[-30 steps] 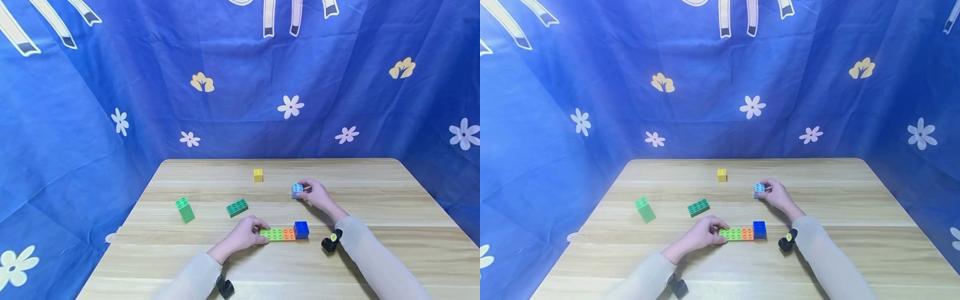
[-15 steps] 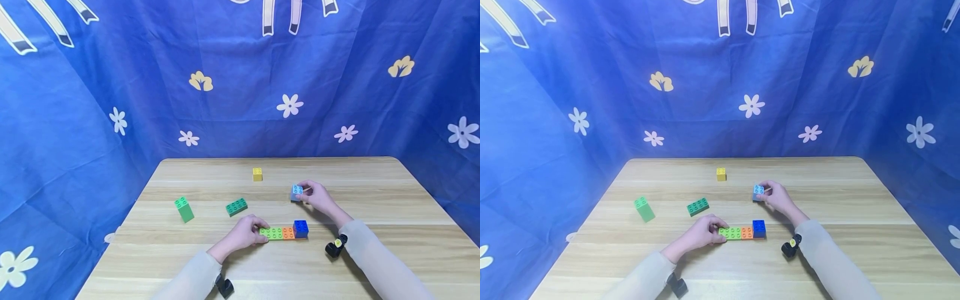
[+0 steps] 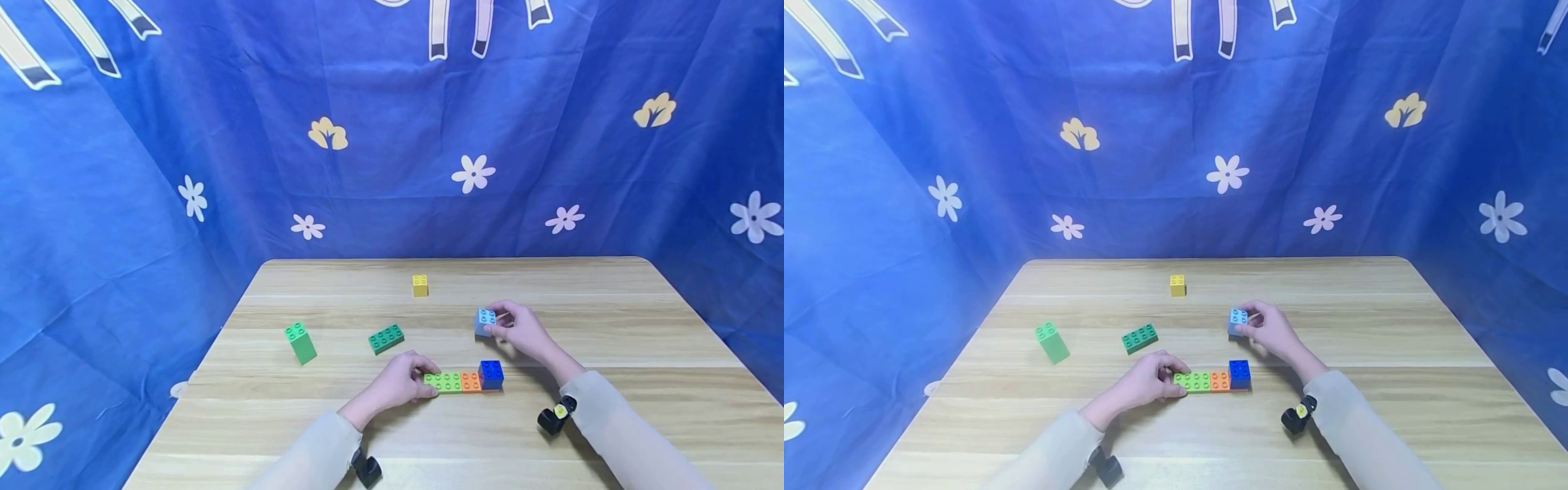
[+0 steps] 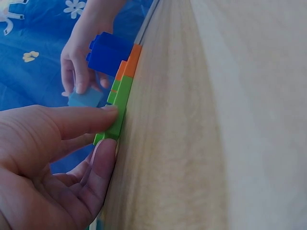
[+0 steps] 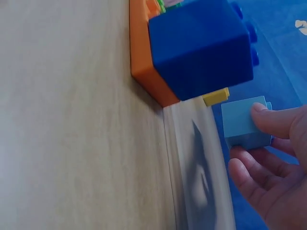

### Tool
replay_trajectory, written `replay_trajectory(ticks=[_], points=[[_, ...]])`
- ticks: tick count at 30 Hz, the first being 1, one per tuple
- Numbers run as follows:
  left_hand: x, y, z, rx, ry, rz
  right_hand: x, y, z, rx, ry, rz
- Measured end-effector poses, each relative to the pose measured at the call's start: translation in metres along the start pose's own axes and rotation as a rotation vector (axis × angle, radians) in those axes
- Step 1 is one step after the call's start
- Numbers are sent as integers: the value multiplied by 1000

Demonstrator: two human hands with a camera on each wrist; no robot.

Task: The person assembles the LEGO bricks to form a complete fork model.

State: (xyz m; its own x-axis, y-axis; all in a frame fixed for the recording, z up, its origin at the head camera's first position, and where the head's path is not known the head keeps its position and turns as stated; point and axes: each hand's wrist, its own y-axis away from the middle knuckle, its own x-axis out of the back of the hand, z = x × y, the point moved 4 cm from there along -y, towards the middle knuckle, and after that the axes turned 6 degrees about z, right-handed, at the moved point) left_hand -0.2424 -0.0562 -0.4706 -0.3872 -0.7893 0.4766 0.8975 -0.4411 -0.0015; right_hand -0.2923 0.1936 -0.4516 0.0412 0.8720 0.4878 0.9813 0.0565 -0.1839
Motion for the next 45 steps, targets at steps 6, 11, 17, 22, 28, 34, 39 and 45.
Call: replay_trajectory(ticks=[6, 11, 17, 22, 28, 34, 39, 45], points=[[0, 1, 0, 0, 6, 0, 1, 6, -8, 34, 9, 8], [0, 0, 0, 0, 5, -2, 2, 11, -13, 48, 9, 3], [-1, 0, -2, 0, 0, -4, 2, 16, -17, 60, -7, 3], [-1, 0, -2, 1, -1, -1, 0, 20, -21, 56, -32, -1], [-1, 0, -2, 0, -7, 1, 0, 31, -35, 89, -34, -11], [-1, 0, -3, 3, -10, 1, -2, 39, -51, 112, -41, -18], [-1, 0, -3, 1, -10, 1, -7, 38, -38, 132, -69, -12], [-1, 0, -2, -6, -8, -1, -11, 45, -41, 165, -89, -10]])
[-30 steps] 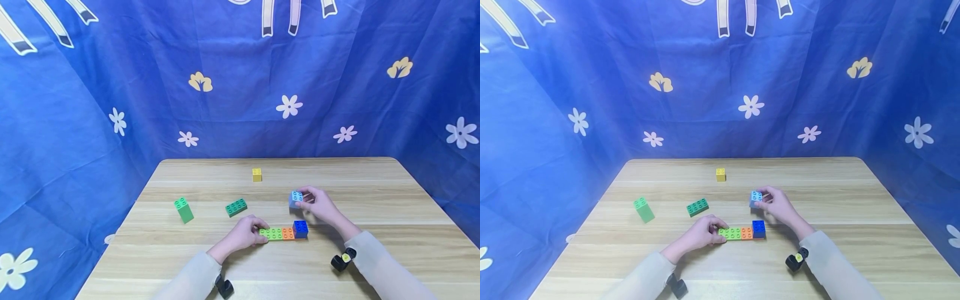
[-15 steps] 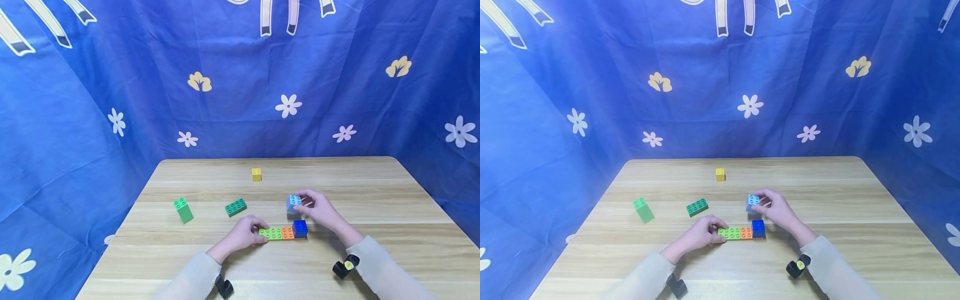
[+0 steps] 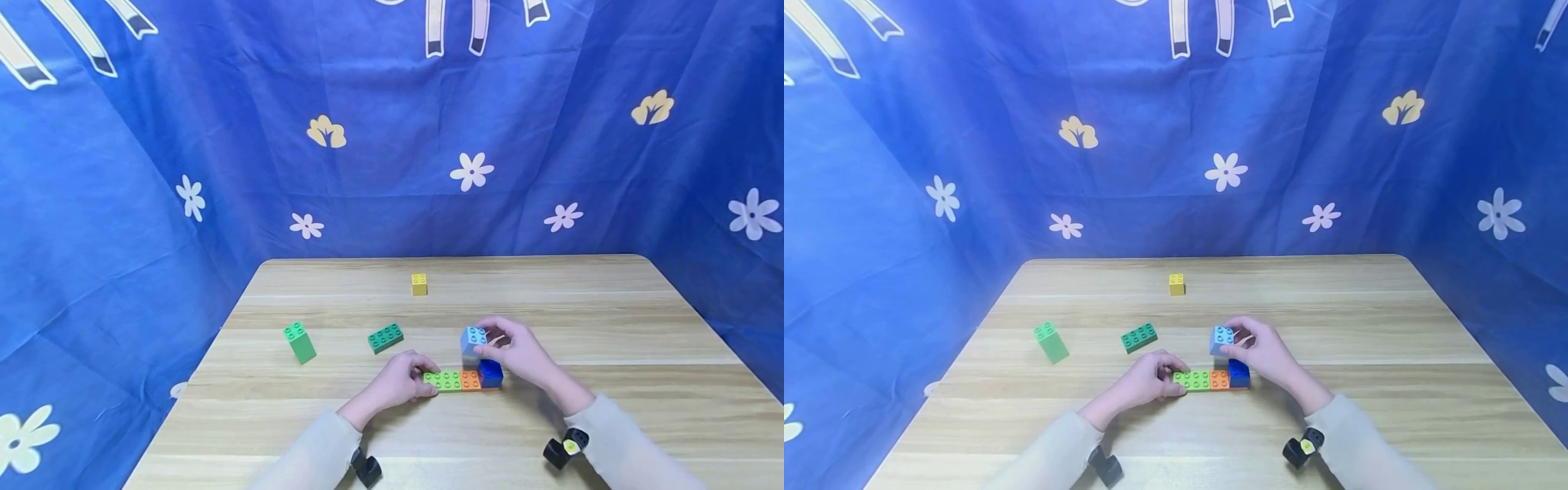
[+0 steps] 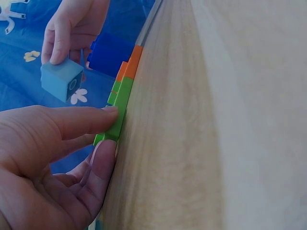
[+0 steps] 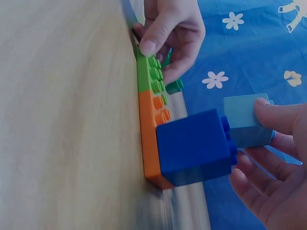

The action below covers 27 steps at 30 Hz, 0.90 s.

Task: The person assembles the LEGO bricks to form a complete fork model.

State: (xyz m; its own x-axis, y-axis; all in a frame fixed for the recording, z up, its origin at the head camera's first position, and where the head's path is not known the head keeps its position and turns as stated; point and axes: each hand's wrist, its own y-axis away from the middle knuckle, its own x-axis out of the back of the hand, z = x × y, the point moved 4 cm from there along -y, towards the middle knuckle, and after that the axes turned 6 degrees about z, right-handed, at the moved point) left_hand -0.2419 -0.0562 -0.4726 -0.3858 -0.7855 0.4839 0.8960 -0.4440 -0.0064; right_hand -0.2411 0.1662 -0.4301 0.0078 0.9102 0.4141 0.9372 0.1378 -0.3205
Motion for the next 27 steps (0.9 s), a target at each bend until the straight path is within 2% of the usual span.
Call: replay_trajectory(ticks=[5, 12, 17, 27], points=[[0, 0, 1, -6, 0, -2, -5, 6, -4, 16, 7, -24], [0, -1, -1, 6, -10, -4, -14, 15, -3, -14, 34, -93], [1, -1, -1, 4, -8, -2, -20, 20, -3, -6, 53, -127], [2, -2, -2, 8, -15, -3, -26, 25, 3, -44, 82, -147]])
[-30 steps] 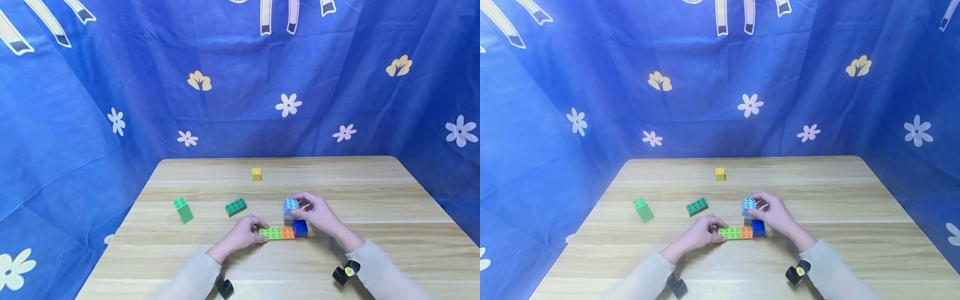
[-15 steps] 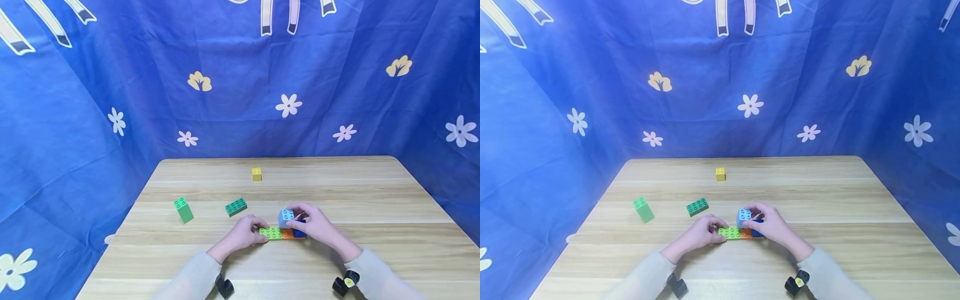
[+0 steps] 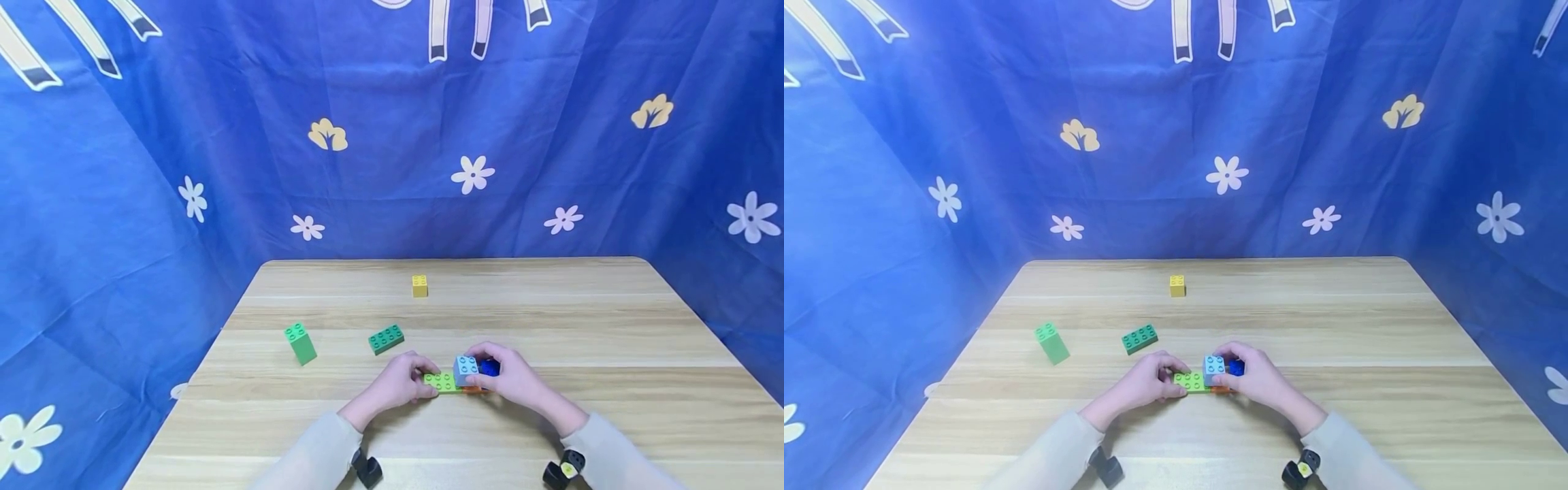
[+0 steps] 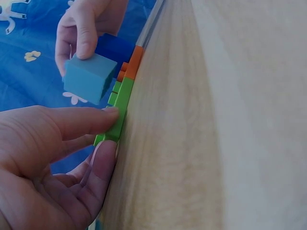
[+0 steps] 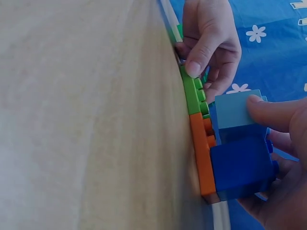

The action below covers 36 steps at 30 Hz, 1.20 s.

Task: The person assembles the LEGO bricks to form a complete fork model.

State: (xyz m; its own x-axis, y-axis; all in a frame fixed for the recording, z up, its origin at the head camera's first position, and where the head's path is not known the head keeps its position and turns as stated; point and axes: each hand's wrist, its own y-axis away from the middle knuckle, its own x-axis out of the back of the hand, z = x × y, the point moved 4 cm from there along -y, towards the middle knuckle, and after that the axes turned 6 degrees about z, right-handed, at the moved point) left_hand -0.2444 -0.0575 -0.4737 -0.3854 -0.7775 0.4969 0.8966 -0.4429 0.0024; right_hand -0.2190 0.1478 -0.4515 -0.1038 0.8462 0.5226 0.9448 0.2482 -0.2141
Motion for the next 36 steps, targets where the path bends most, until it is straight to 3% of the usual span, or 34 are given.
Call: replay_trajectory(ticks=[27, 36], points=[[-3, 2, 2, -3, -6, 5, -4, 2, 6, -44, 6, -11], [-3, 2, 4, 6, 1, 5, -6, -1, 8, 0, 31, -11]])
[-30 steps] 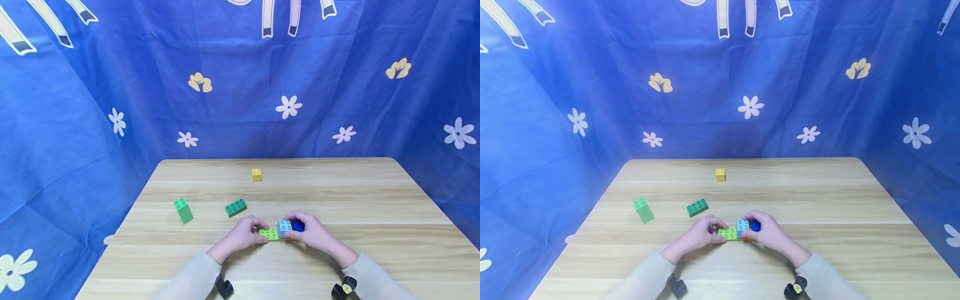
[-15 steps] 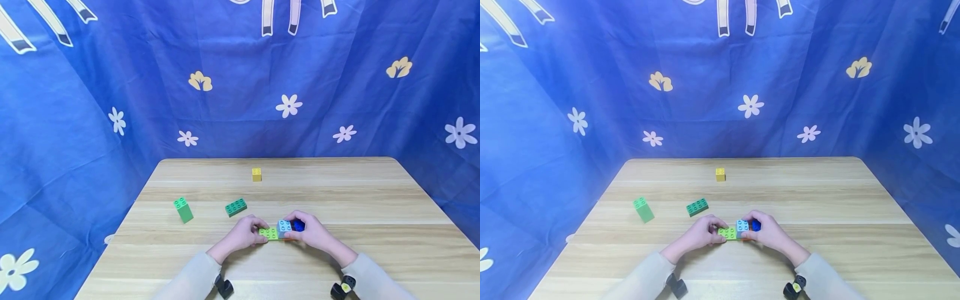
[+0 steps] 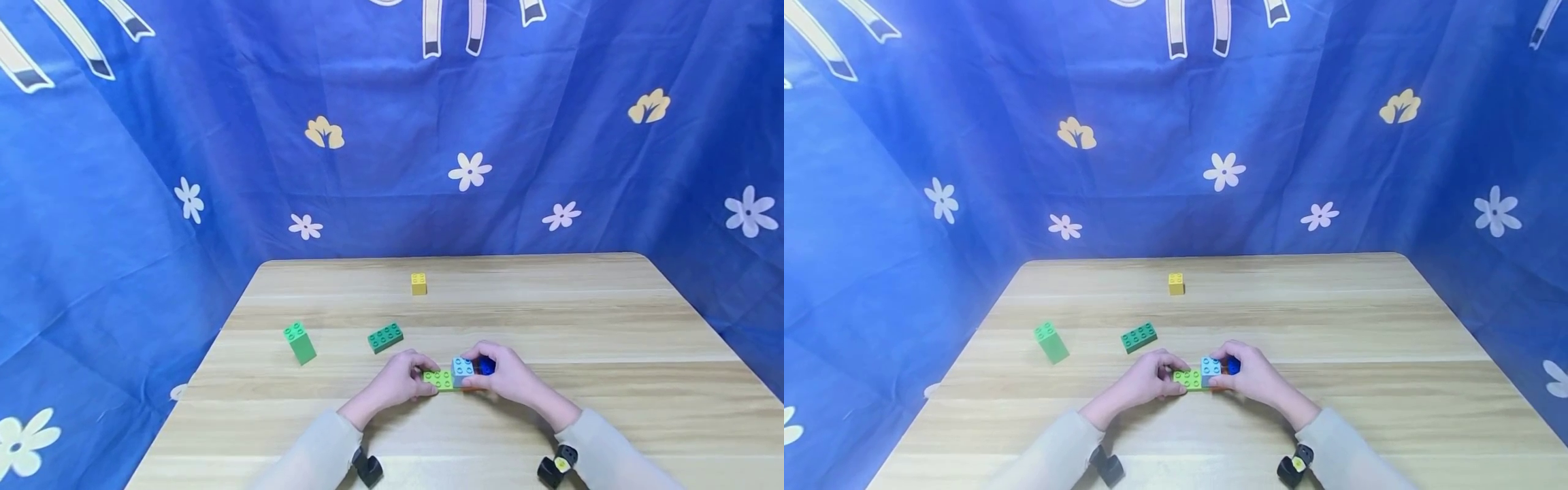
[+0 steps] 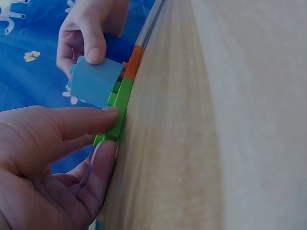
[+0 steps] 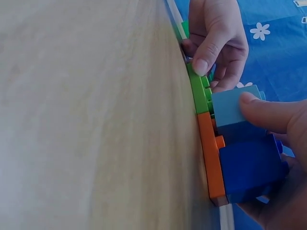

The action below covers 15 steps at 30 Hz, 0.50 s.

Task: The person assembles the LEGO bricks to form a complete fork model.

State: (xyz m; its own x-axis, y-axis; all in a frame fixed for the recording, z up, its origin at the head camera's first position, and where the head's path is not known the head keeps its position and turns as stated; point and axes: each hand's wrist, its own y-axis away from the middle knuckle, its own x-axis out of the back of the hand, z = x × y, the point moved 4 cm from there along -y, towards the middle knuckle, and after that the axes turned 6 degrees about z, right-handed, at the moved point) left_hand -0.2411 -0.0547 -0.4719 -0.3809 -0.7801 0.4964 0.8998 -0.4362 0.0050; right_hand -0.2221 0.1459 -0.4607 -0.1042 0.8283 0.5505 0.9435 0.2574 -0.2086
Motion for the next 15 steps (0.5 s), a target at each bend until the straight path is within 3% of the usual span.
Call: replay_trajectory(ticks=[7, 15], points=[[0, 0, 0, -12, -4, 4, -2, -2, -1, 25, -4, 6], [1, 0, 2, -17, -5, -2, -4, -3, 4, 1, -34, 3]])
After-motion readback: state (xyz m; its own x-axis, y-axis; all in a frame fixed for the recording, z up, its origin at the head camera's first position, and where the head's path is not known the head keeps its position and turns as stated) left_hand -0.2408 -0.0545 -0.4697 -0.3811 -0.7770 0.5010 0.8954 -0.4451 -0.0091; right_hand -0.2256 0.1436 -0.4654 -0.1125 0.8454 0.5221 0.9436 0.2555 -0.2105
